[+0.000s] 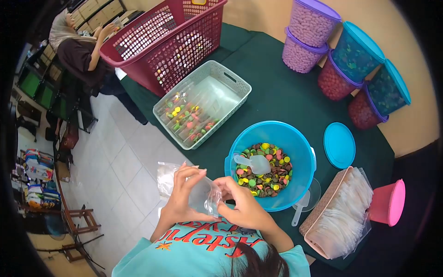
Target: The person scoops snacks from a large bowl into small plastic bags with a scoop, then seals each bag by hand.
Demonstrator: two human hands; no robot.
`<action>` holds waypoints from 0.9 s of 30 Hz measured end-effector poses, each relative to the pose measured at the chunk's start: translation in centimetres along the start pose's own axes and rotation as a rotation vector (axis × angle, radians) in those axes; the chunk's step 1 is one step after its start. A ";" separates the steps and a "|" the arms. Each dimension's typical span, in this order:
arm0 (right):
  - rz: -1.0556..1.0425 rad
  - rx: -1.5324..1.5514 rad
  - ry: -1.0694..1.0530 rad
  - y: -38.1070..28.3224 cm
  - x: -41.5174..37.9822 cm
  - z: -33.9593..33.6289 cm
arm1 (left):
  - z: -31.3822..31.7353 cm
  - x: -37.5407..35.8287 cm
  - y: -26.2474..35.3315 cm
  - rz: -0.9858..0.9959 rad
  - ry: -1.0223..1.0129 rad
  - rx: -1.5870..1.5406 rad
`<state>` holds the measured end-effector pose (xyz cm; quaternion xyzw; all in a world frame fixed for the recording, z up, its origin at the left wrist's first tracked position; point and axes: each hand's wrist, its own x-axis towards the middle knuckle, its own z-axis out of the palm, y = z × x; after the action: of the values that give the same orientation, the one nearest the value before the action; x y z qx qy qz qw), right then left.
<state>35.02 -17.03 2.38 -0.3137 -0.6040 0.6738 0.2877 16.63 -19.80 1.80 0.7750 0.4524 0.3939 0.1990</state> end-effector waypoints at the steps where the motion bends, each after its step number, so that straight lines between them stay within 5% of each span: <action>1: 0.011 0.000 0.034 -0.3 0.2 -0.2 | -0.2 0.6 -0.2 0.014 -0.011 -0.007; 16: -0.097 -0.043 0.599 0.5 4.2 1.8 | 0.5 8.6 -5.7 0.552 -0.334 -0.256; 19: -0.071 -0.087 0.788 0.1 5.4 3.1 | 0.0 9.7 -7.2 0.572 -0.407 -0.256; 21: -0.198 -0.445 1.156 -0.2 6.0 3.9 | -0.4 10.7 -7.9 0.550 -0.441 -0.297; 27: -0.143 -0.681 1.139 -2.6 5.4 6.5 | 1.2 11.5 -9.3 0.530 -0.526 -0.400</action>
<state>26.59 -16.77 5.06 -0.6531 -0.5560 0.1534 0.4906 15.71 -5.13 -0.14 0.8848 0.0858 0.3002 0.3459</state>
